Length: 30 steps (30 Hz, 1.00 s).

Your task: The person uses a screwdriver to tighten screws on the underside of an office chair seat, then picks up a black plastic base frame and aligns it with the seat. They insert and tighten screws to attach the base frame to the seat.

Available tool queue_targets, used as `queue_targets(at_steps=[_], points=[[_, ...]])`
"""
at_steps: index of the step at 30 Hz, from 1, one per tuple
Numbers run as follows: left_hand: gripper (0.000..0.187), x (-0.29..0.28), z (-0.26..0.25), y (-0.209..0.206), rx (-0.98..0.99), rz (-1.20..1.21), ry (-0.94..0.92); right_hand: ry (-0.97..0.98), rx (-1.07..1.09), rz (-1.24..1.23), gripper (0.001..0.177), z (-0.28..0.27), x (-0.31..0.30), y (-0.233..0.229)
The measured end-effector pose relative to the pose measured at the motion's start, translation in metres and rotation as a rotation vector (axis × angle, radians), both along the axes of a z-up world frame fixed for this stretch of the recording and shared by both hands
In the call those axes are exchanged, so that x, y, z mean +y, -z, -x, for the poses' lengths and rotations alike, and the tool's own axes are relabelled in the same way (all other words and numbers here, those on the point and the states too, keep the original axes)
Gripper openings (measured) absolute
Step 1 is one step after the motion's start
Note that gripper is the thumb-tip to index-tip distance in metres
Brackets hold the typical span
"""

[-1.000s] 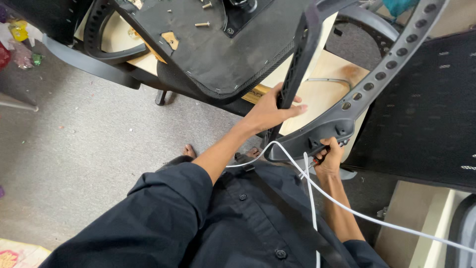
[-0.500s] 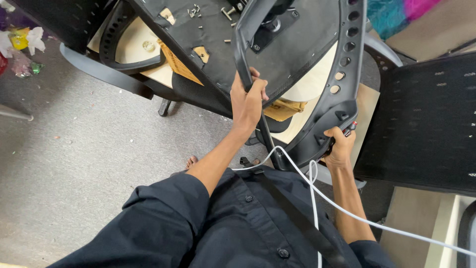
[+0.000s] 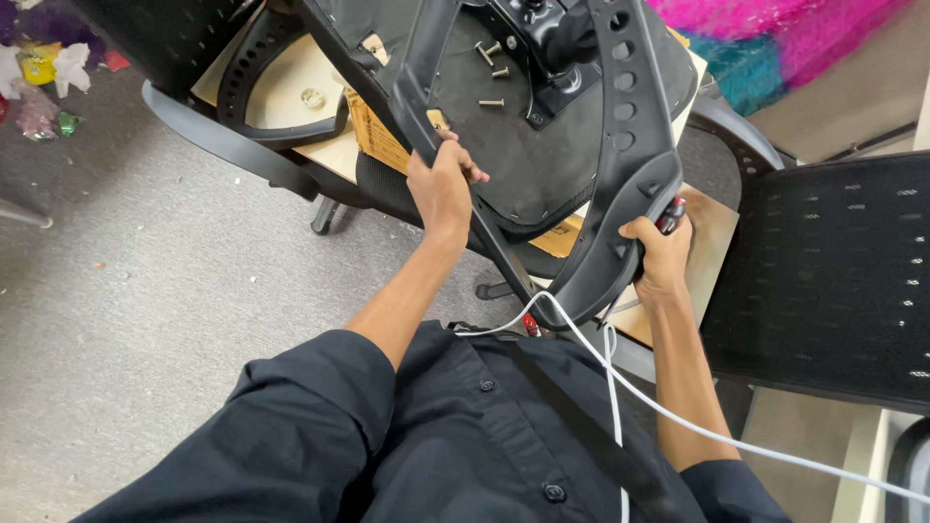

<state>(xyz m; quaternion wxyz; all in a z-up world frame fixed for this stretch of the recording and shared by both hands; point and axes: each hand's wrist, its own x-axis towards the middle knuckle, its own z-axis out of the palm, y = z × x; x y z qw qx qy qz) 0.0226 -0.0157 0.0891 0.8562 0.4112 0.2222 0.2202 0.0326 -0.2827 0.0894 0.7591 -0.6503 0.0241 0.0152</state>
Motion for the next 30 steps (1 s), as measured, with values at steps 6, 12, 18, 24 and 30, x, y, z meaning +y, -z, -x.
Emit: queue_targets(at_steps=[6, 12, 18, 24, 30], points=[[0.012, 0.028, -0.011, 0.006, -0.053, 0.076, -0.137, -0.066, -0.038, 0.126, 0.029, -0.027, 0.03, -0.024], [0.025, 0.052, -0.019, 0.015, 0.064, 0.11, -0.206, -0.153, -0.083, 0.302, 0.024, -0.056, 0.057, -0.029], [0.026, 0.065, -0.02, 0.018, 0.239, -0.023, -0.177, -0.166, -0.017, 0.408, 0.014, -0.069, 0.07, -0.02], [0.057, 0.063, -0.008, 0.017, 0.492, -0.409, -0.093, -0.123, 0.029, 0.406, 0.022, -0.068, 0.073, -0.022], [0.075, 0.053, -0.012, 0.015, 0.523, -0.47, -0.22, -0.174, -0.011, 0.216, 0.044, -0.061, 0.068, -0.017]])
